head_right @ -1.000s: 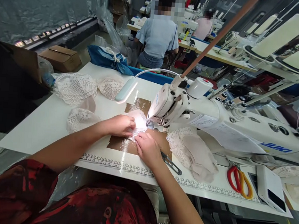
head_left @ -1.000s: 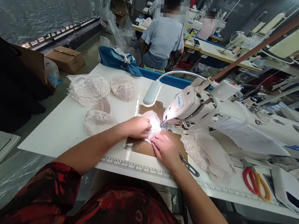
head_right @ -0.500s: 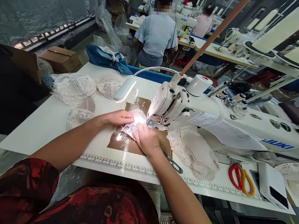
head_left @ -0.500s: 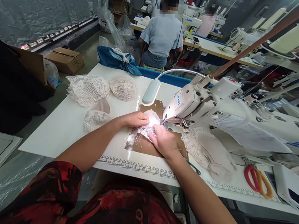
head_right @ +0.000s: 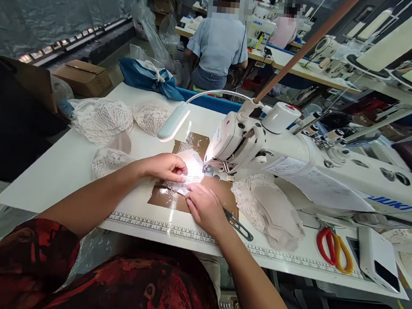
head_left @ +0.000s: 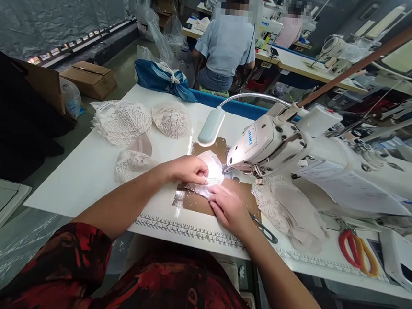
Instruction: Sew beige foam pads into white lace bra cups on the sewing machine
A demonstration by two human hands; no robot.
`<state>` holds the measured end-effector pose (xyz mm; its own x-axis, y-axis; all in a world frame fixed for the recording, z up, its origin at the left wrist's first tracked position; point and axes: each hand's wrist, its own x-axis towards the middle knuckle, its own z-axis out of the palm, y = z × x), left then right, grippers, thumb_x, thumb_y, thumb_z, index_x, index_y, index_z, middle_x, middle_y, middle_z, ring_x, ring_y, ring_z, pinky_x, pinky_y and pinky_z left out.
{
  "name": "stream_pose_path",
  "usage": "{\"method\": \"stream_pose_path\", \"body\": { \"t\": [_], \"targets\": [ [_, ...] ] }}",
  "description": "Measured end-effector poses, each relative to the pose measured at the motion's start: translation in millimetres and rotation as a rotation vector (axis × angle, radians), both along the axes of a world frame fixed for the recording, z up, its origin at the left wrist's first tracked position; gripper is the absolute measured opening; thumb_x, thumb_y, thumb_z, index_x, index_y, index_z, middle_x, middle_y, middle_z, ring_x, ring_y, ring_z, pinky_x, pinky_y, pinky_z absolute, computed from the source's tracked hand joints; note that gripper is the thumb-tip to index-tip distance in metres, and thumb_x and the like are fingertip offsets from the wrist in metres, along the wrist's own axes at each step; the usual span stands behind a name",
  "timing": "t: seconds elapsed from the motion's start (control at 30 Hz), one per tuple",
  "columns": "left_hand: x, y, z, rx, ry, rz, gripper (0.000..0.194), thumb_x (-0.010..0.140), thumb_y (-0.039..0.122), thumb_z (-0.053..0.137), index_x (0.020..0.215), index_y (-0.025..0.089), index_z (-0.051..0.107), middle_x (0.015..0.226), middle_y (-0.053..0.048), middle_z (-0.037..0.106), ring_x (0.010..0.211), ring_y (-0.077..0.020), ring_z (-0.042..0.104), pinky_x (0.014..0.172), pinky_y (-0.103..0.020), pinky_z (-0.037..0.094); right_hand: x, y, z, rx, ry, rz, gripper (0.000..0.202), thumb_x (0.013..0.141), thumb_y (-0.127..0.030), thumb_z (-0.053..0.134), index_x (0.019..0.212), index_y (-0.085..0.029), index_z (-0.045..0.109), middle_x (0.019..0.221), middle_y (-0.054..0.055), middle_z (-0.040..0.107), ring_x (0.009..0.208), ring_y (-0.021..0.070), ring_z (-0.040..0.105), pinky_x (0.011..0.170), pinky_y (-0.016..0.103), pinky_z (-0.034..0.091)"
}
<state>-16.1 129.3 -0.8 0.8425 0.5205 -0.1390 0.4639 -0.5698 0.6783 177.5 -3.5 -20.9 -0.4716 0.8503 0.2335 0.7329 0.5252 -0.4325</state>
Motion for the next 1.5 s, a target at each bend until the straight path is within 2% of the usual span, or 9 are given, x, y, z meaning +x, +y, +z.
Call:
{"method": "stream_pose_path", "body": {
  "t": [0.1, 0.2, 0.3, 0.4, 0.5, 0.7, 1.03, 1.23, 1.5],
  "targets": [
    [3, -9, 9.1, 0.167, 0.161, -0.052, 0.038, 0.07, 0.045, 0.071, 0.099, 0.019, 0.069, 0.089, -0.002, 0.066, 0.075, -0.0165, 0.058, 0.06, -0.023, 0.035, 12, -11, 4.1, -0.075, 0.071, 0.047, 0.019, 0.093, -0.021, 0.044, 0.099, -0.021, 0.062, 0.102, 0.006, 0.07, 0.099, 0.0185, 0.063, 0.085, 0.033, 0.049],
    [5, -18, 17.9, 0.222, 0.222, -0.109, 0.038, 0.074, 0.042, 0.07, 0.106, 0.021, 0.069, 0.096, -0.003, 0.066, 0.077, -0.0165, 0.059, 0.062, -0.023, 0.037, 26, -10, 6.6, -0.074, 0.079, -0.075, 0.021, 0.094, -0.023, 0.045, 0.102, -0.021, 0.063, 0.096, 0.004, 0.072, 0.088, 0.0177, 0.065, 0.078, 0.031, 0.05],
    [8, -24, 22.3, 0.237, 0.126, -0.164, 0.028, 0.081, 0.04, 0.065, 0.1, 0.02, 0.07, 0.09, -0.002, 0.065, 0.071, -0.0142, 0.058, 0.06, -0.023, 0.039, 35, -2, 5.4, -0.05, 0.034, -0.206, 0.025, 0.095, -0.024, 0.043, 0.107, -0.02, 0.064, 0.101, 0.005, 0.071, 0.09, 0.0187, 0.064, 0.078, 0.031, 0.049],
    [18, -24, 14.5, 0.338, -0.062, -0.146, 0.023, 0.09, 0.033, 0.053, 0.094, 0.017, 0.07, 0.09, -0.005, 0.065, 0.078, -0.016, 0.059, 0.068, -0.025, 0.044, 37, 9, 1.8, -0.044, -0.037, -0.244, 0.031, 0.095, -0.022, 0.04, 0.115, -0.018, 0.063, 0.11, 0.007, 0.068, 0.099, 0.0201, 0.061, 0.083, 0.032, 0.047],
    [30, -18, -6.7, 0.47, -0.193, -0.136, 0.028, 0.096, 0.027, 0.043, 0.1, 0.014, 0.068, 0.101, -0.01, 0.067, 0.093, -0.0197, 0.06, 0.082, -0.03, 0.048, 33, 17, -2.3, -0.059, -0.199, -0.255, 0.035, 0.091, -0.015, 0.04, 0.117, -0.019, 0.063, 0.108, 0.008, 0.065, 0.095, 0.0206, 0.059, 0.076, 0.031, 0.045],
    [38, -3, -43.2, 0.616, -0.211, -0.204, 0.029, 0.095, 0.022, 0.044, 0.108, 0.013, 0.067, 0.117, -0.014, 0.066, 0.099, -0.0235, 0.061, 0.085, -0.036, 0.051, 27, 19, -7.9, 0.0, -0.41, -0.28, 0.039, 0.086, -0.006, 0.042, 0.112, -0.022, 0.066, 0.089, 0.006, 0.06, 0.076, 0.0187, 0.051, 0.062, 0.03, 0.034],
    [38, 1, -42.5, 0.635, -0.206, -0.194, 0.031, 0.094, 0.019, 0.043, 0.114, 0.011, 0.066, 0.12, -0.01, 0.067, 0.103, -0.0226, 0.06, 0.087, -0.034, 0.05, 28, 22, -14.8, -0.006, -0.407, -0.309, 0.042, 0.086, -0.008, 0.04, 0.117, -0.021, 0.064, 0.091, 0.007, 0.062, 0.069, 0.0176, 0.05, 0.06, 0.03, 0.033],
    [40, 3, -45.7, 0.626, -0.183, -0.119, 0.032, 0.092, 0.019, 0.047, 0.118, 0.011, 0.064, 0.124, -0.012, 0.064, 0.092, -0.0217, 0.059, 0.082, -0.036, 0.05, 28, 23, -18.3, 0.004, -0.378, -0.334, 0.048, 0.083, -0.005, 0.041, 0.124, -0.019, 0.062, 0.096, 0.008, 0.064, 0.069, 0.0174, 0.052, 0.059, 0.03, 0.035],
    [36, -4, -42.2, 0.683, -0.106, -0.036, 0.039, 0.094, 0.026, 0.042, 0.126, 0.013, 0.058, 0.133, -0.013, 0.056, 0.12, -0.0306, 0.046, 0.1, -0.046, 0.04, 28, 22, -21.8, 0.053, -0.329, -0.359, 0.046, 0.086, -0.008, 0.04, 0.124, -0.019, 0.062, 0.094, 0.008, 0.065, 0.071, 0.0185, 0.055, 0.062, 0.03, 0.04]
  ]
}}
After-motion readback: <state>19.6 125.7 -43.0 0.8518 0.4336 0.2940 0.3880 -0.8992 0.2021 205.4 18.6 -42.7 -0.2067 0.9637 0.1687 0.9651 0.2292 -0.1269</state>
